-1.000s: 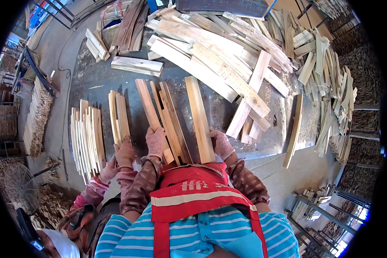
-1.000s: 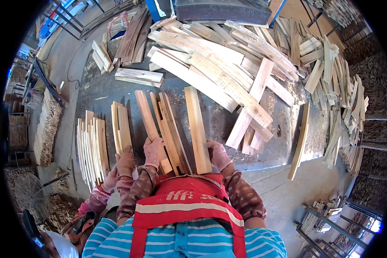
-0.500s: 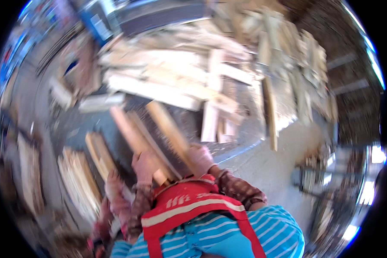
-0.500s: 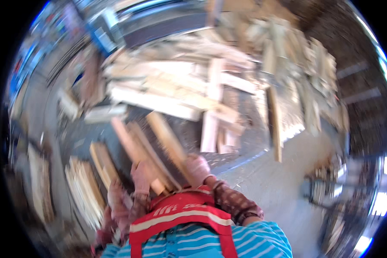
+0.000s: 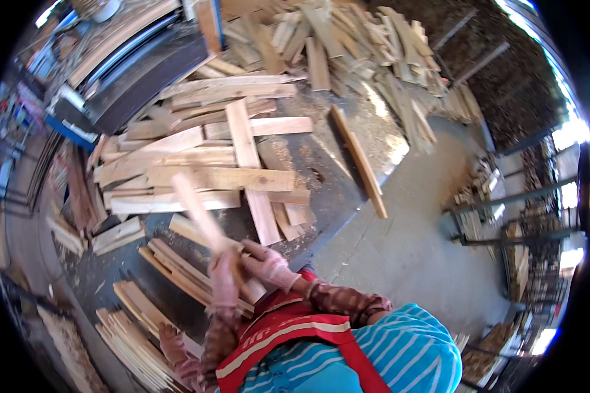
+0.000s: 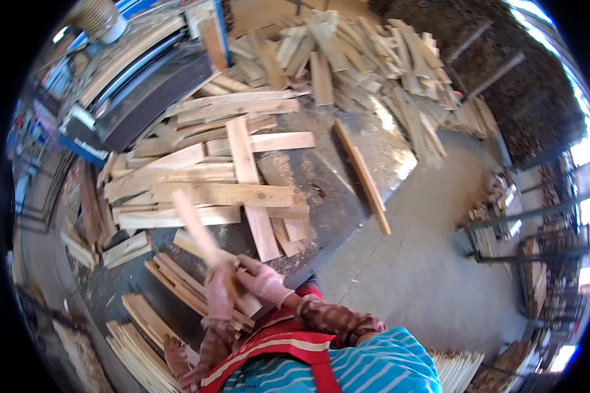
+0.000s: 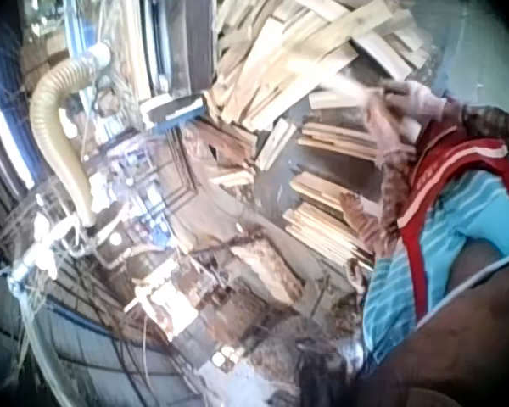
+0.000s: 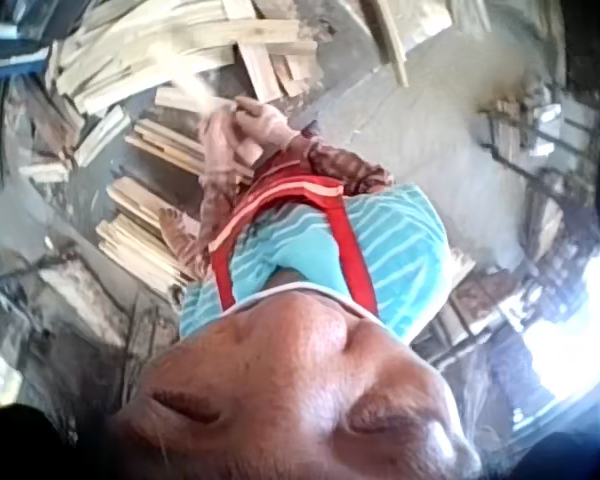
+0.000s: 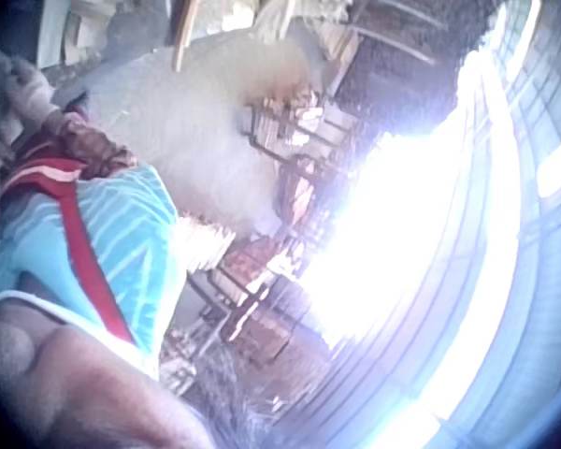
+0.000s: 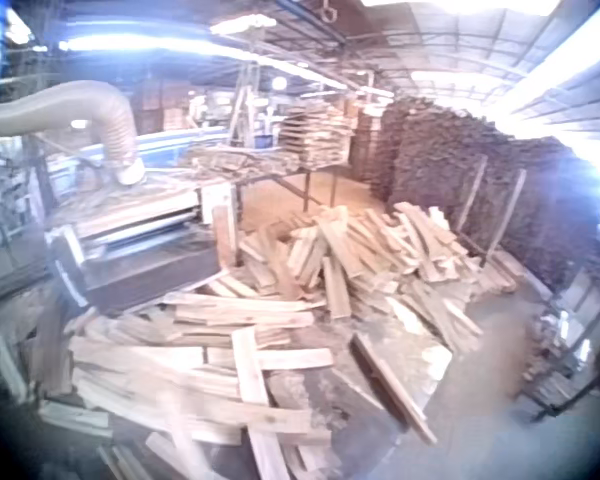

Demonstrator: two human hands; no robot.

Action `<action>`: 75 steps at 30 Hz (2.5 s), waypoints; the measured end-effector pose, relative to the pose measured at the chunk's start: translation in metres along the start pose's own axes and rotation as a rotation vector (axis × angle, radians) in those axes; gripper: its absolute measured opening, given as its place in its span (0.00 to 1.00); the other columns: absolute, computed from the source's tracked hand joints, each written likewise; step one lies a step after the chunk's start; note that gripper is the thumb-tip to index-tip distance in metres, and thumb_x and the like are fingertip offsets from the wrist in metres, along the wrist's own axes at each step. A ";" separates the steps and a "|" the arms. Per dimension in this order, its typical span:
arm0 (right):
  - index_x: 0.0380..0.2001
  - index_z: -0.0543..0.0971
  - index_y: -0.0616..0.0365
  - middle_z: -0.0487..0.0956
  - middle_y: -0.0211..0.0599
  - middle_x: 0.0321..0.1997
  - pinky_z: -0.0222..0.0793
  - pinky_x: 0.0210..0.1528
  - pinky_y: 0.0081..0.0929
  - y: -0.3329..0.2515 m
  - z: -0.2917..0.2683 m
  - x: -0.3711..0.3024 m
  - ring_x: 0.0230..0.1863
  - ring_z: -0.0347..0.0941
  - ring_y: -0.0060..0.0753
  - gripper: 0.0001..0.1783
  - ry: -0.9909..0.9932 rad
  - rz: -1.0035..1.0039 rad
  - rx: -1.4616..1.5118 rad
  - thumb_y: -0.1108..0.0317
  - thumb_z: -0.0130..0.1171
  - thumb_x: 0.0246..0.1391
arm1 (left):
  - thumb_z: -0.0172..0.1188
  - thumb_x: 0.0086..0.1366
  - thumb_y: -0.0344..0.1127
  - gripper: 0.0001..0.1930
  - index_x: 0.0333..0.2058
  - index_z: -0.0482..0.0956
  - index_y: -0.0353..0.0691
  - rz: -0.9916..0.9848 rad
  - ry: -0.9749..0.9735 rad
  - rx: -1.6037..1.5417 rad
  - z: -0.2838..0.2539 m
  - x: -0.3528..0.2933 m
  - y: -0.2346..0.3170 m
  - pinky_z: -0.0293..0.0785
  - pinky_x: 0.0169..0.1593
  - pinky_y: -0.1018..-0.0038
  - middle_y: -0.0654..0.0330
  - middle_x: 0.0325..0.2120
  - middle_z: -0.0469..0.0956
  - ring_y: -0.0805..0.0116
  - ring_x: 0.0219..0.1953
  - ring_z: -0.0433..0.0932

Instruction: The person sorts and stacks thin wooden planks on a metal table in a workshop. They repeatedly pick up planks from a pile, align them, and place them into organized stacks while a coworker assists nearby.

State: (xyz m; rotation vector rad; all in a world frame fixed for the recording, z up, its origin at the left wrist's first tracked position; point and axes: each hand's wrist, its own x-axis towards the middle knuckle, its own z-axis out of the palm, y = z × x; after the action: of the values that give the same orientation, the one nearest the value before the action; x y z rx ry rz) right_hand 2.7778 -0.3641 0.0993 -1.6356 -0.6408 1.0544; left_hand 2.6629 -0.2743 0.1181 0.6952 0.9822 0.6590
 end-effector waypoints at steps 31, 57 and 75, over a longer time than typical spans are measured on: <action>0.61 0.73 0.62 0.79 0.46 0.56 0.71 0.57 0.33 0.028 -0.445 0.106 0.54 0.77 0.44 0.31 0.287 0.279 -0.401 0.60 0.61 0.56 | 0.65 0.63 0.36 0.37 0.67 0.61 0.30 0.164 0.464 0.649 0.108 0.100 -0.107 0.60 0.69 0.66 0.43 0.67 0.64 0.53 0.69 0.63; 0.75 0.49 0.57 0.65 0.58 0.70 0.66 0.66 0.39 0.031 -0.416 0.114 0.65 0.68 0.59 0.54 0.332 0.267 -0.982 0.61 0.64 0.47 | 0.58 0.68 0.36 0.13 0.49 0.76 0.41 0.071 0.349 -0.869 0.111 0.117 -0.033 0.78 0.38 0.66 0.59 0.34 0.81 0.58 0.35 0.81; 0.72 0.57 0.59 0.60 0.51 0.74 0.61 0.70 0.44 -0.050 -0.353 0.138 0.72 0.59 0.54 0.43 0.424 0.107 -1.006 0.57 0.60 0.58 | 0.61 0.63 0.48 0.36 0.61 0.66 0.27 0.214 -0.093 -0.965 0.053 0.002 0.020 0.79 0.53 0.59 0.42 0.53 0.75 0.54 0.46 0.80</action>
State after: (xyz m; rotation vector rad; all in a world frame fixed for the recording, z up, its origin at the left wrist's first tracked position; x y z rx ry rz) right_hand 3.1573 -0.4020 0.1276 -2.6819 -0.8592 0.3925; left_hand 2.7079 -0.2725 0.1534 -0.0335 0.4059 1.1558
